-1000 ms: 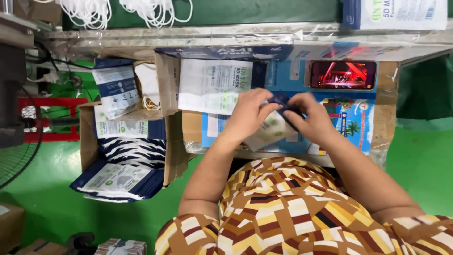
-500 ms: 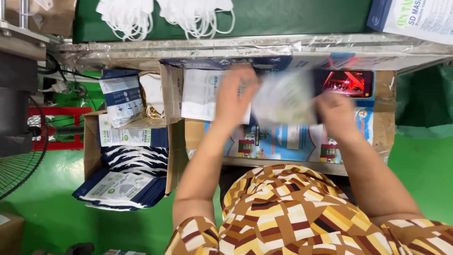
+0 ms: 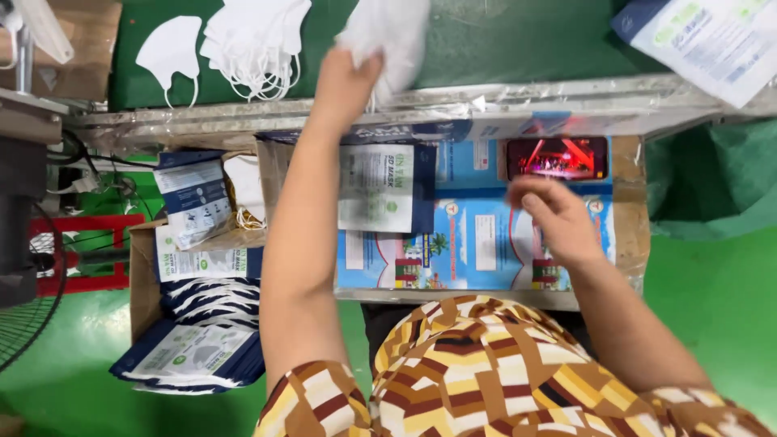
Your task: The recorder is taking individual white 3D masks from a conveyor belt/stack and placing them into blue-and-white individual plastic wrappers.
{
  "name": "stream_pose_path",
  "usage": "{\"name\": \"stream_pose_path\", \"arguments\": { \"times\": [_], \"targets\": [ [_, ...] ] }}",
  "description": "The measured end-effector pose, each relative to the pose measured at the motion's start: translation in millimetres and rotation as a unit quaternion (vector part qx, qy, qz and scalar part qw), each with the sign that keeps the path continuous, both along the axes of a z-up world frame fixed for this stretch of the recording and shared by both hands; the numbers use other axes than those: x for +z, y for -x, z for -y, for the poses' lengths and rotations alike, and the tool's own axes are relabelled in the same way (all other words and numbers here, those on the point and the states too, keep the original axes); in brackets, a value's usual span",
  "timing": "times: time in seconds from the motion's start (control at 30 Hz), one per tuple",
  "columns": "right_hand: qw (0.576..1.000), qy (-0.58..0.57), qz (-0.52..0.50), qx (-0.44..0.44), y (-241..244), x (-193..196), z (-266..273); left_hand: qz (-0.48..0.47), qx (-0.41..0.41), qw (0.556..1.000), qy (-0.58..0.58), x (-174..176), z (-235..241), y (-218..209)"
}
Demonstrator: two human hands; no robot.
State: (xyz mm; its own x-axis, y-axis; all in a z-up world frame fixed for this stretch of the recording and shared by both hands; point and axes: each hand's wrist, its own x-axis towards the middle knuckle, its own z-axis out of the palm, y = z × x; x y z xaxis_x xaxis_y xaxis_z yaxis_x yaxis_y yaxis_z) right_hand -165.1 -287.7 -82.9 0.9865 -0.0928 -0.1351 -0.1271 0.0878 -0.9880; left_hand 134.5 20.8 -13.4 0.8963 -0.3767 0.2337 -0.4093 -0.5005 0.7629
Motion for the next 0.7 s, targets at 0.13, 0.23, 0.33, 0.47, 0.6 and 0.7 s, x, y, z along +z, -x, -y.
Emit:
{"name": "stream_pose_path", "arguments": {
  "times": [0.13, 0.23, 0.33, 0.47, 0.6, 0.7],
  "targets": [
    [0.997, -0.014, 0.078, -0.006, -28, 85, -37, -0.251, -0.13, 0.947, 0.154, -26, -10, 117],
    [0.969, -0.223, 0.082, 0.061, -32, 84, -53, -0.354, -0.159, 0.902, 0.189, -79, -1, 180],
    [0.995, -0.056, -0.029, 0.081, -17, 34, -61, -0.325, -0.153, 0.903, 0.234, -76, 5, 214],
    [0.96, 0.274, 0.006, 0.05, 4, -27, -57, -0.134, -0.158, 0.932, 0.297, -21, -17, 219],
    [0.913, 0.328, 0.147, 0.195, 14, -47, -71, -0.072, -0.193, 0.975, -0.087, -42, 1, 220],
    [0.965, 0.159, 0.129, 0.162, 9, -16, -75, -0.045, -0.194, 0.976, -0.092, -80, -3, 224]
  ]
}}
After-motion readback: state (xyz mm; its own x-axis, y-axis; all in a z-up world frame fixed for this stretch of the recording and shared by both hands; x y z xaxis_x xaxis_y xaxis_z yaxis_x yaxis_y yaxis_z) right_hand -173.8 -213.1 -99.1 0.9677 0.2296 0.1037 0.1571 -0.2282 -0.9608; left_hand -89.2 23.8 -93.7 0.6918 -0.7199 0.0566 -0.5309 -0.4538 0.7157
